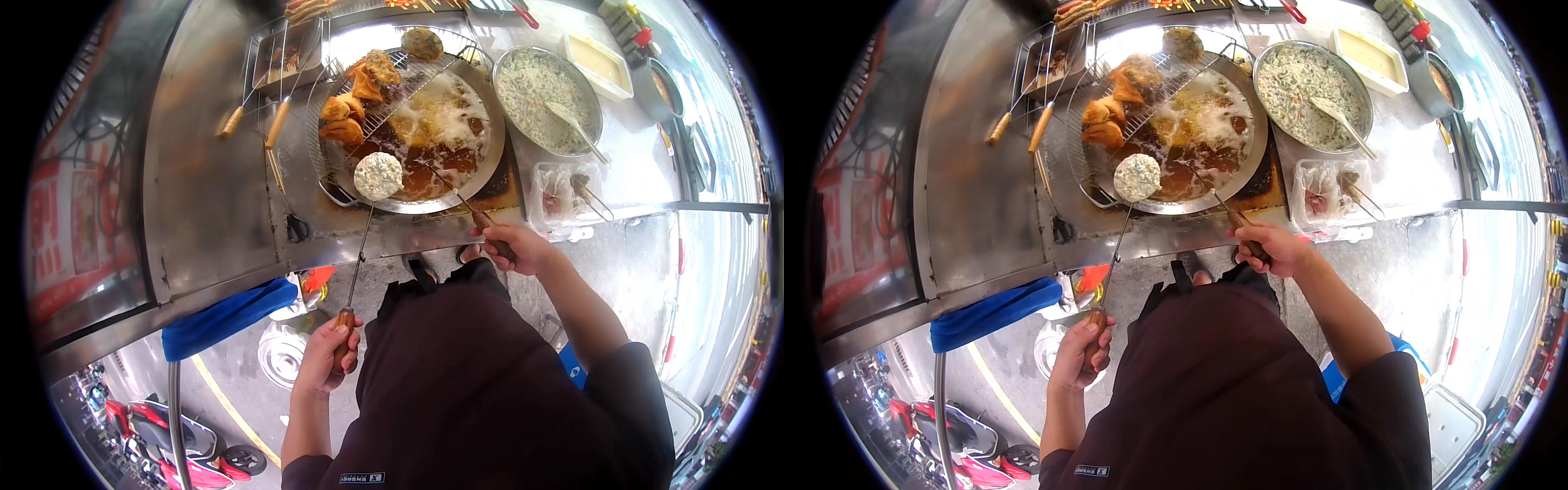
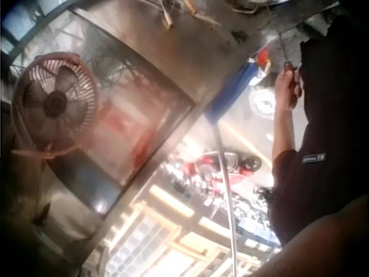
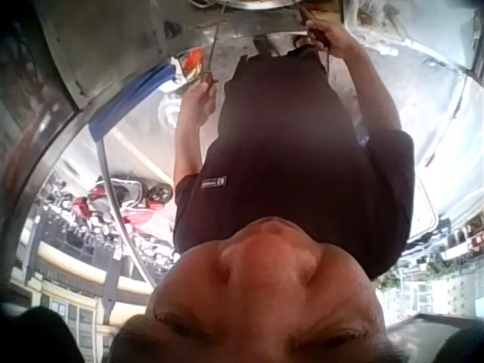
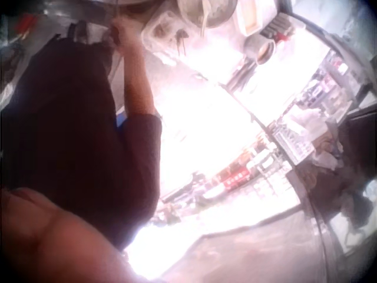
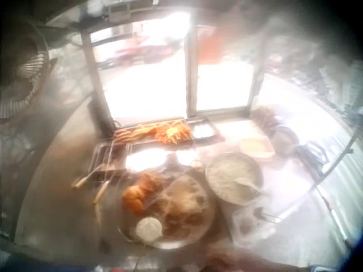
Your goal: The person scoops a green vegetable mixture from a bowl and places it into a deep fryer. They use tongs to flip and remove the fried items, then add a red sauce to the cooked food in a plastic bag.
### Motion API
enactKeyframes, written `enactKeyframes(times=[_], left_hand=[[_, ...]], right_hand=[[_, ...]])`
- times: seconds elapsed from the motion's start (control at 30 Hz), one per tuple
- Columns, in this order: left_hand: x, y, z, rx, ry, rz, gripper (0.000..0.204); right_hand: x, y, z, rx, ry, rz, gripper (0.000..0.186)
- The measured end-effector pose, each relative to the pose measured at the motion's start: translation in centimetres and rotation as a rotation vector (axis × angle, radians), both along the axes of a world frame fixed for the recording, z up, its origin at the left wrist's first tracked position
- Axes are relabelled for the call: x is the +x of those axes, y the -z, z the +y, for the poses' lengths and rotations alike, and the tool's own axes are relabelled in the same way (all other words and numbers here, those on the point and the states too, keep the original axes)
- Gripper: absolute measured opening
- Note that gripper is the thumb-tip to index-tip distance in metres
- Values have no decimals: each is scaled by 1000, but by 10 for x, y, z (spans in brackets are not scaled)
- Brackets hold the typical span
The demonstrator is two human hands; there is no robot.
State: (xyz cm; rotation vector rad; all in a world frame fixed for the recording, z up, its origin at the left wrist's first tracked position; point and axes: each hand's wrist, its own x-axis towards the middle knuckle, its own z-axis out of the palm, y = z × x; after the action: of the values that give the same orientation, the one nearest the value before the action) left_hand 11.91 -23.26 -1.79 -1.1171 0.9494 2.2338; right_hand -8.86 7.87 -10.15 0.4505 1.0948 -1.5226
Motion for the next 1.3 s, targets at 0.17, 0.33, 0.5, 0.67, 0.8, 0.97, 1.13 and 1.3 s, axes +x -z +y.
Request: enactKeyframes(times=[0.17,0.33,0.5,0.67,0.8,0.97,1.13,1.3], left_hand=[[-19,28,2,1,15,53,25],[-37,44,4,-33,23,81,24],[-52,62,6,-51,17,135,24],[-69,81,5,-46,8,162,23],[-89,95,3,-41,-14,176,23],[-116,113,2,-104,1,185,23],[-137,126,1,-169,34,112,23],[-143,140,3,-237,54,48,24]], right_hand=[[19,-18,21,70,-45,98,26],[32,-40,27,161,-143,206,27],[37,-50,29,271,-162,218,21],[38,-56,29,314,-156,241,11],[39,-57,24,300,-131,255,11],[43,-53,13,323,-78,256,13],[47,-52,-2,334,-18,231,15],[45,-38,-20,279,35,166,16]])
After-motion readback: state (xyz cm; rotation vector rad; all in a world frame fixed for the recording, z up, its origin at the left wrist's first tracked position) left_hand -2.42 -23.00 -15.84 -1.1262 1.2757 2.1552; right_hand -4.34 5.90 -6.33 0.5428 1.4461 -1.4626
